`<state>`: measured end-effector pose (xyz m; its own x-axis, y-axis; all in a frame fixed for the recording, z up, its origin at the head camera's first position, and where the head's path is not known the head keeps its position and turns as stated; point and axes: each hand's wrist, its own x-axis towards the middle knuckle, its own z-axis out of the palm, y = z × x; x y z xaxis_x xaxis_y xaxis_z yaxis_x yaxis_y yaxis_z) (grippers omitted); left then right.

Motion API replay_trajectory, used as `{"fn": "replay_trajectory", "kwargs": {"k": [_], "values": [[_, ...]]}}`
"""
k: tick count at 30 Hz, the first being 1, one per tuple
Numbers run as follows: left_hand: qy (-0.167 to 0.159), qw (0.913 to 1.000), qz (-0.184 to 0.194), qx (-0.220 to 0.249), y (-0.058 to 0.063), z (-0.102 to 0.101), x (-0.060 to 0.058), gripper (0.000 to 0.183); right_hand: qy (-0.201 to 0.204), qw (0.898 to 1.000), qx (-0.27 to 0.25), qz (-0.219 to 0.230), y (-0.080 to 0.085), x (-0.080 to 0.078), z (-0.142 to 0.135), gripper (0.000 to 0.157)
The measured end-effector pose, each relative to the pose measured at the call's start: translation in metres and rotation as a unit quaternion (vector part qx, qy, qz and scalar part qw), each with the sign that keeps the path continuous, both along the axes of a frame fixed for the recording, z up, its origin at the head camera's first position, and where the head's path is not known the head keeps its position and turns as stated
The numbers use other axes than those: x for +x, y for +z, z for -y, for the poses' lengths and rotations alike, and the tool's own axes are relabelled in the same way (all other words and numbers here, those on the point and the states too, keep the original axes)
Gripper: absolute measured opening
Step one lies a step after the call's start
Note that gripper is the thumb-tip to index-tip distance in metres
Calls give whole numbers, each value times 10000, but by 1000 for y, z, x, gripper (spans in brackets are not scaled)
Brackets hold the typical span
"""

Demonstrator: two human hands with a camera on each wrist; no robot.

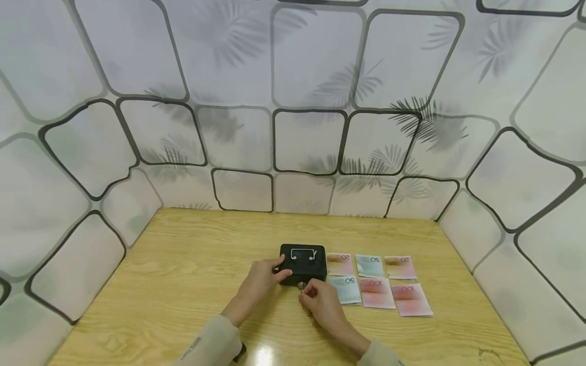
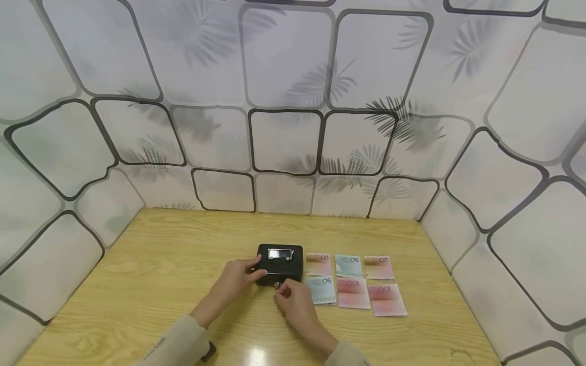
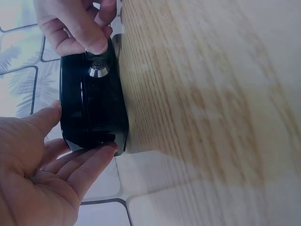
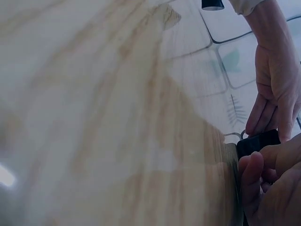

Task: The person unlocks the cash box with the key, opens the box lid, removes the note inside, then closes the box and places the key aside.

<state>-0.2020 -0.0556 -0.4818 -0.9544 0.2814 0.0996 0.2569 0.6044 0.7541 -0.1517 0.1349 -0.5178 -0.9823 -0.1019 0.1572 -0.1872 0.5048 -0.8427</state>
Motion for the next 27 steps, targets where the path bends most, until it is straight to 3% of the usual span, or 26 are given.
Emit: {"fn": "replay_trajectory", "kwargs": {"k": [15,27], "values": [[105,9998,194,30,0,0,1,59,29,9988,343,-362,0,-1,1,25],[-213,9995,-197,-130,-3,2,2,63,11,9946,727,-734,-3,-2,2,29]]}}
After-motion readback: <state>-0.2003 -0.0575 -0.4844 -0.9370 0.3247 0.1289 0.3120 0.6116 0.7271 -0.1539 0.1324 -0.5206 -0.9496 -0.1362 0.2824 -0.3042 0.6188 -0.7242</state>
